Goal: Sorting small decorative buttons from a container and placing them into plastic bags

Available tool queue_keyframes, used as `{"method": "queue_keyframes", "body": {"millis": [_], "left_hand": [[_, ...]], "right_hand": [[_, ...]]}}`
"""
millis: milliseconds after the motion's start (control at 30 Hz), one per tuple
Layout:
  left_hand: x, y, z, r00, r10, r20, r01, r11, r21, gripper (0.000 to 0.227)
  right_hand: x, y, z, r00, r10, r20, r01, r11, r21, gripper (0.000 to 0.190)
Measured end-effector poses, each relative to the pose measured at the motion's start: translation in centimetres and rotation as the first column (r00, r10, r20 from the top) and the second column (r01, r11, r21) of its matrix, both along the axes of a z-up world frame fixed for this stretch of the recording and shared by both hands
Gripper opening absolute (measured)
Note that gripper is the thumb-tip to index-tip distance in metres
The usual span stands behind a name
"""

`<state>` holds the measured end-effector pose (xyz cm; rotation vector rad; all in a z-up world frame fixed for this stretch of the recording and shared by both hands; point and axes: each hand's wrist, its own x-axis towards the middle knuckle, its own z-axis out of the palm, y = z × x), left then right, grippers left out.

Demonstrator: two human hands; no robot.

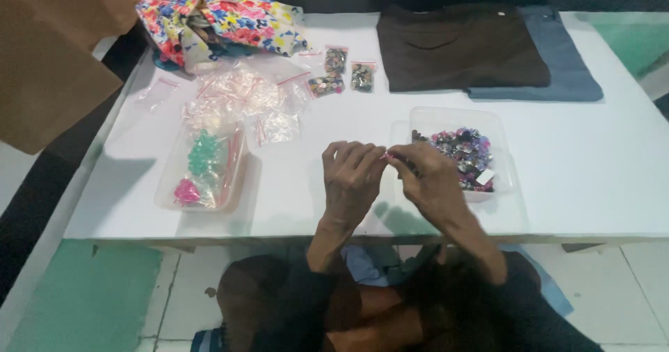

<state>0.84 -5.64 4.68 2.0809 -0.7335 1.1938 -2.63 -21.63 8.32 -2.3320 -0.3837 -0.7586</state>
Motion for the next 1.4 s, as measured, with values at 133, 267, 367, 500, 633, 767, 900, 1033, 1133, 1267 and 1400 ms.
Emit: {"method": "queue_keyframes", "body": {"millis": [133, 267, 367, 500, 633, 767, 900, 1033, 1133, 1267, 1400], "left_hand": [[-0.9, 5.4, -5.4, 0.980, 0.115, -0.162, -0.112, 0.993, 0.028, 0.015], [-0.1, 6.6, -6.8, 0.858, 0.008, -0.514, -0.015, 1.000, -0.009, 0.014], [0.5, 6.3, -5.7, 0.824, -0.057, -0.563, 0.036, 0.998, -0.049, 0.018], [0.1, 6.6, -5.0, 0.781, -0.189, -0.595, 0.101, 0.979, -0.179, 0.025], [-0.4, 6.8, -4.3, 0.753, -0.221, -0.620, 0.085, 0.967, -0.241, 0.032], [-0.1, 7.1, -5.3, 0.735, -0.271, -0.621, 0.106, 0.951, -0.289, 0.038], [0.5, 7.0, -6.4, 0.704, -0.289, -0.648, 0.099, 0.944, -0.314, 0.043], [0.1, 7.0, -5.6, 0.696, -0.292, -0.656, 0.093, 0.943, -0.320, 0.048], [0.3, 7.0, -5.5, 0.718, -0.288, -0.634, 0.121, 0.948, -0.295, 0.058], [0.3, 7.0, -6.2, 0.716, -0.291, -0.635, 0.136, 0.950, -0.282, 0.059], [0.9, 7.0, -6.8, 0.726, -0.300, -0.618, 0.159, 0.949, -0.273, 0.058]], "right_hand": [[0.6, 4.2, -7.0, 0.997, 0.032, -0.066, -0.037, 0.995, -0.088, 0.015], [1.7, 5.6, -8.7, 0.988, 0.013, -0.152, -0.036, 0.988, -0.149, 0.017], [2.3, 5.7, -9.2, 0.996, 0.022, -0.087, -0.031, 0.994, -0.109, 0.018], [2.7, 4.4, -10.6, 0.985, 0.118, -0.126, -0.103, 0.988, 0.119, 0.034], [2.3, 4.6, -9.4, 0.983, 0.128, -0.134, -0.111, 0.986, 0.127, 0.044], [2.8, 4.1, -10.2, 0.979, 0.069, -0.190, -0.030, 0.979, 0.200, 0.054], [2.6, 4.3, -9.4, 0.972, 0.071, -0.225, -0.020, 0.974, 0.224, 0.062], [2.9, 4.5, -9.1, 0.982, 0.095, -0.164, -0.065, 0.982, 0.178, 0.063], [3.2, 4.4, -9.0, 0.975, 0.110, -0.193, -0.074, 0.980, 0.183, 0.057], [3.8, 4.4, -10.3, 0.972, 0.052, -0.227, -0.029, 0.994, 0.106, 0.052], [3.9, 5.1, -9.7, 0.969, -0.023, -0.244, 0.046, 0.995, 0.090, 0.044]]}}
